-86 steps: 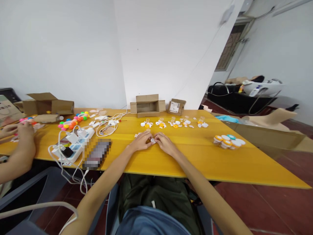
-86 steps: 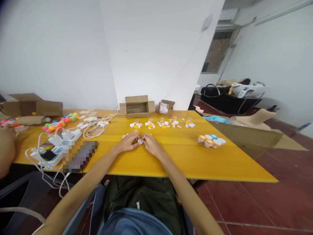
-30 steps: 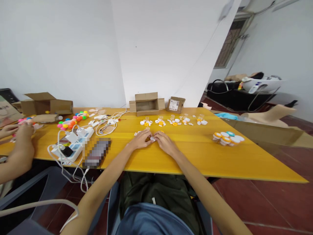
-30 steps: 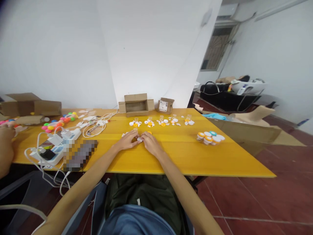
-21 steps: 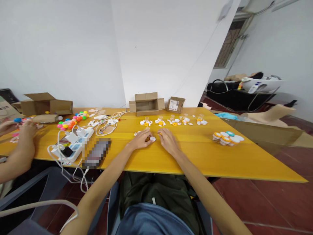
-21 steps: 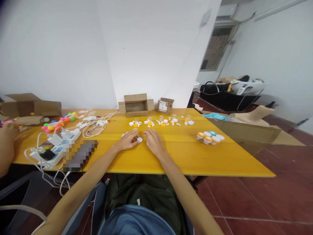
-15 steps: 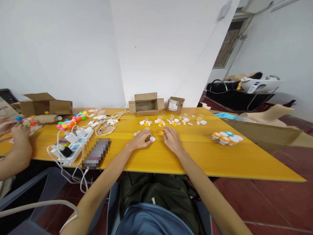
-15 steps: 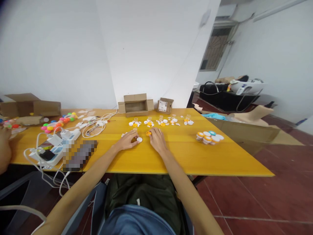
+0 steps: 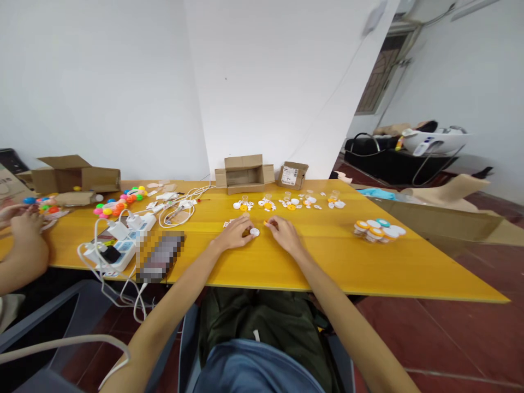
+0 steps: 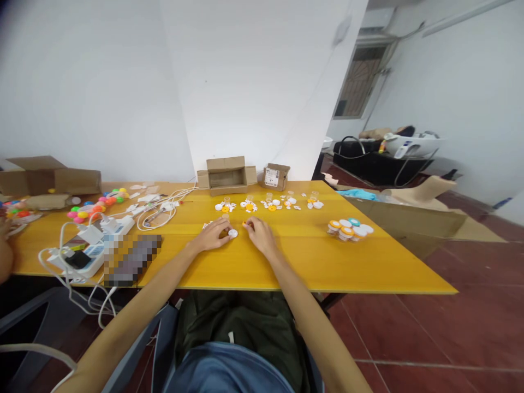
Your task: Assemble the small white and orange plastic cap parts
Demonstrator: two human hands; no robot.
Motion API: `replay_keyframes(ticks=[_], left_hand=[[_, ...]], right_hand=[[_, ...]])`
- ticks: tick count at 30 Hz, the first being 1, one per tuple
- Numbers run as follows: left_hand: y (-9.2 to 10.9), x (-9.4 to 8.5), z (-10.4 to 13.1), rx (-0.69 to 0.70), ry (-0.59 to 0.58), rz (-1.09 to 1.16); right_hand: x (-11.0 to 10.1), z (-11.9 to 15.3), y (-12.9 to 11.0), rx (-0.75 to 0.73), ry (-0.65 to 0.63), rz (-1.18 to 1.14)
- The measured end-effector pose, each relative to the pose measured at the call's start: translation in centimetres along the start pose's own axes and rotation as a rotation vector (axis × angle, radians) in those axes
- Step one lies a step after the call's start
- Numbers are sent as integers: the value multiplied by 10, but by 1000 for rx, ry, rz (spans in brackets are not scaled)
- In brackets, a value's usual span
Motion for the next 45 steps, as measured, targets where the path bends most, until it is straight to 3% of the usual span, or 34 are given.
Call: replay_keyframes(ticks=[5,11,23,45], left_hand=[[-2,1,0,-9,-6,-4],[0,0,0,2,-7,-12],[6,-4,1,17,-38,1],[3,-2,0,37,-40,20]], right_hand=[[1,-6,-7,155,81,-411],[-1,-6,-18,255,96,-595],[-2,-6,-25,248,60,-596],[8,-3,-22,22,-49,-438]])
Point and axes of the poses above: each hand's wrist, its own z-axis away from the middle knuckle, its own x-axis out of the palm, y = z × x, the point moved 1 cm from there along -z, towards the middle knuckle, and after that the axes turned 15 degrees about -x, right-handed, at the moved point
